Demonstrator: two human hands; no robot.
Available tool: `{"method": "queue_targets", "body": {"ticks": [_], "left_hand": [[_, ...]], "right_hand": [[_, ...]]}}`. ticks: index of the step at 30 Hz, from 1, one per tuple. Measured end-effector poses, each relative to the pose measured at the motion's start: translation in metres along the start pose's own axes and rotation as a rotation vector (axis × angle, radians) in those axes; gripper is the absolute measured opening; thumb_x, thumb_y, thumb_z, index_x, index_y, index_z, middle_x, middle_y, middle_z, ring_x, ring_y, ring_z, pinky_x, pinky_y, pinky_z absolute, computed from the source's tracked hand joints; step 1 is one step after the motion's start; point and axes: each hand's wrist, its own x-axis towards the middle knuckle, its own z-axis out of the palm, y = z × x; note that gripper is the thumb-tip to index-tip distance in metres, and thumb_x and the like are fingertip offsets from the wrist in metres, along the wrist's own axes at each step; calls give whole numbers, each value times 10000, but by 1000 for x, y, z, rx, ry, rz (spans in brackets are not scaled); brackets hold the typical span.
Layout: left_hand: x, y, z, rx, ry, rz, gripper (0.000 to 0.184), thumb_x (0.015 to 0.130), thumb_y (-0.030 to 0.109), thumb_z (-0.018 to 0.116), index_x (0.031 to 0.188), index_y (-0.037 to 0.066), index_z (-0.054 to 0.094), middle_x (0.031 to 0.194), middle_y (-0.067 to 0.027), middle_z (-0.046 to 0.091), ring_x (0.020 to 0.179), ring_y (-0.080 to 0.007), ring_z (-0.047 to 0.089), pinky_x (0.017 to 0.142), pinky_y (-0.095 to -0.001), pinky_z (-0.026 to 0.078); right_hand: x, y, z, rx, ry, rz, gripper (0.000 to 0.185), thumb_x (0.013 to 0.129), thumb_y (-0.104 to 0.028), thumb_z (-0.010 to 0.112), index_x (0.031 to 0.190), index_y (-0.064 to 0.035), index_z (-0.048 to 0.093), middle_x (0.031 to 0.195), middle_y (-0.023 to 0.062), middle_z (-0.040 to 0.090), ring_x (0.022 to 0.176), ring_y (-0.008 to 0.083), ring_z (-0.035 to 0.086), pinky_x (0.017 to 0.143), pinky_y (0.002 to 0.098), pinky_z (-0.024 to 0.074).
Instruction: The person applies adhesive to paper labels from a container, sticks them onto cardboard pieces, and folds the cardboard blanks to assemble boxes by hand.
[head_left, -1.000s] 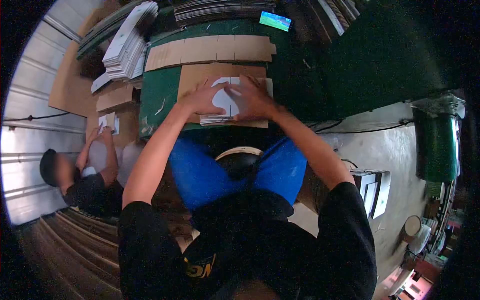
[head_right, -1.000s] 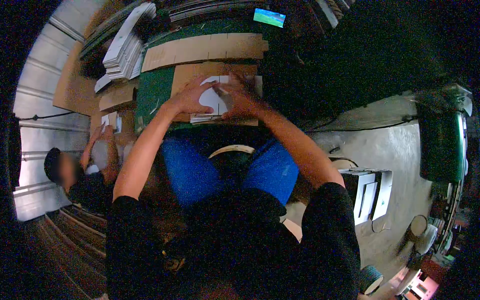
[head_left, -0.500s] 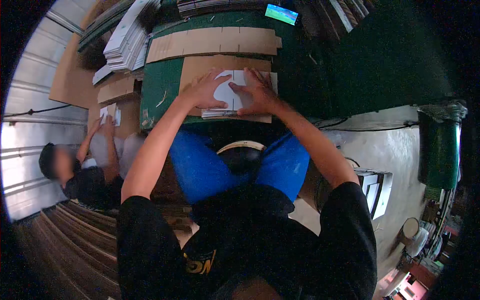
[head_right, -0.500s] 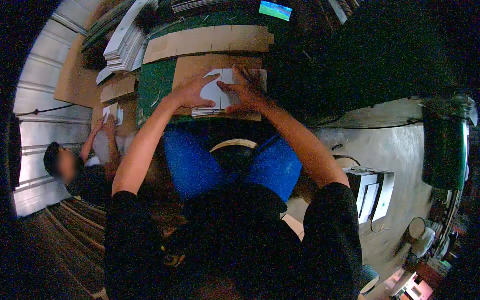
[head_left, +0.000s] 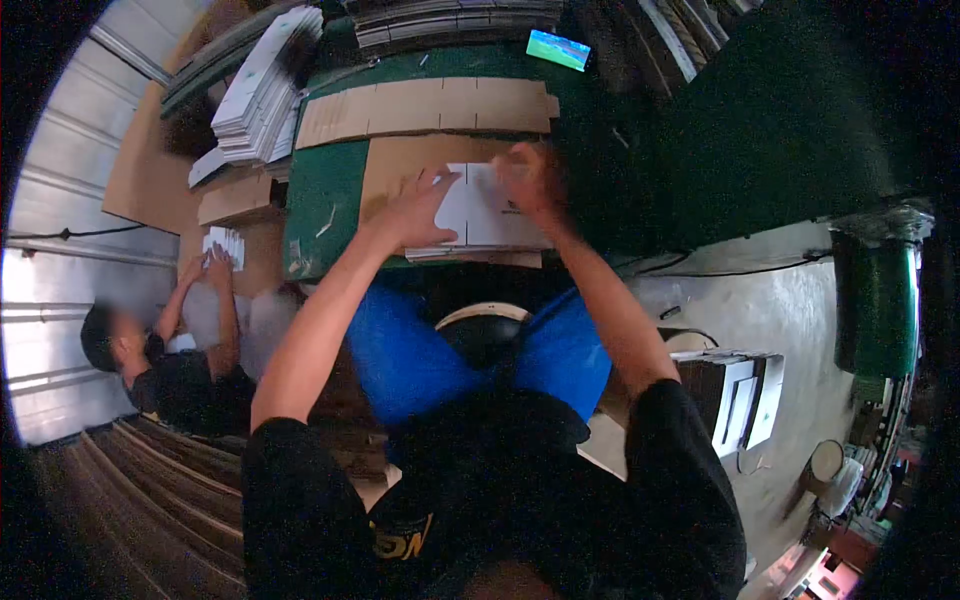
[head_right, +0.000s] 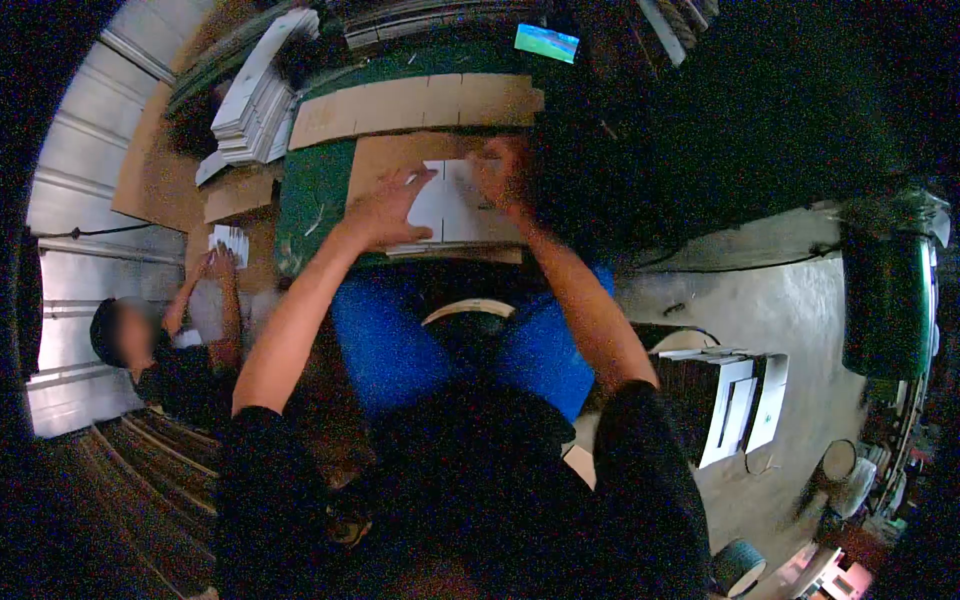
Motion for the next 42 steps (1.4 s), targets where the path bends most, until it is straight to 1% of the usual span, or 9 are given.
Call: {"method": "queue_targets", "body": {"ticks": [2, 13, 14, 17, 20, 23, 25, 30, 42], "left_hand": [[-8, 1, 0, -68, 55, 55, 772, 724, 342, 785, 1400, 144, 471, 1495, -177, 345, 1398, -394, 289, 1104, -589, 294], [-39, 15, 24, 54, 158, -113, 639, 845, 379, 673, 1433, 233, 471, 1590, -74, 218, 1483, -369, 103, 1139, -617, 150], [-39, 14, 25, 47, 189, -80, 637, 849, 382, 664, 1436, 231, 468, 1592, -73, 211, 1481, -373, 107, 1138, -618, 145], [-41, 14, 28, 14, 240, -70, 626, 851, 384, 646, 1428, 220, 470, 1590, -96, 204, 1479, -392, 104, 1131, -642, 146], [-45, 16, 37, 40, 259, -121, 581, 876, 417, 602, 1392, 173, 494, 1547, -159, 282, 1443, -413, 189, 1121, -634, 192], [-40, -4, 59, -44, 219, -139, 556, 913, 462, 553, 1336, 103, 526, 1449, -226, 423, 1348, -431, 358, 1092, -571, 290], [-44, -3, 57, -93, 148, -121, 565, 932, 478, 532, 1282, 35, 553, 1304, -267, 548, 1191, -460, 508, 1008, -488, 419], [-45, -1, 57, -133, 248, -36, 559, 933, 474, 538, 1273, 31, 561, 1281, -270, 557, 1198, -469, 499, 1009, -502, 414], [-45, -6, 66, -141, 413, 45, 529, 836, 334, 681, 1247, 23, 563, 1256, -248, 555, 1169, -437, 507, 1010, -488, 403]], "right_hand": [[31, 6, 2, 98, 339, 288, 649, 772, -582, 725, 1164, -69, 655, 1134, 199, 653, 1045, 359, 628, 902, 450, 497], [81, 172, 18, 852, 139, 249, 448, 823, -305, 749, 1174, -72, 598, 1130, 138, 640, 995, 288, 654, 861, 425, 536], [64, 40, -44, 851, 272, 556, 289, 860, -185, 710, 1101, -75, 596, 1070, 109, 626, 909, 260, 646, 813, 400, 544], [16, 73, -89, 1325, 321, 350, 249, 910, -136, 642, 1138, -61, 579, 1097, 82, 571, 1052, 220, 560, 989, 434, 485], [-47, 50, -125, 1050, 359, 380, 291, 919, -117, 639, 1196, -62, 571, 1121, 93, 565, 1094, 212, 523, 975, 374, 461], [-66, -14, -131, -9, 142, 348, 372, 849, -147, 708, 1203, -58, 635, 1022, 160, 687, 902, 234, 654, 790, 375, 528], [-61, -35, -99, -35, -150, 106, 461, 787, -220, 757, 1212, -87, 638, 964, 208, 699, 819, 283, 682, 740, 409, 540], [-47, -57, -67, -381, -522, -89, 715, 649, -449, 835, 1272, -192, 598, 1286, 155, 585, 1199, 364, 537, 987, 526, 414], [-12, -31, -43, -200, -617, -311, 1022, 439, -450, 918, 1331, -209, 480, 1400, 221, 352, 1313, 443, 339, 1073, 561, 287]]}}
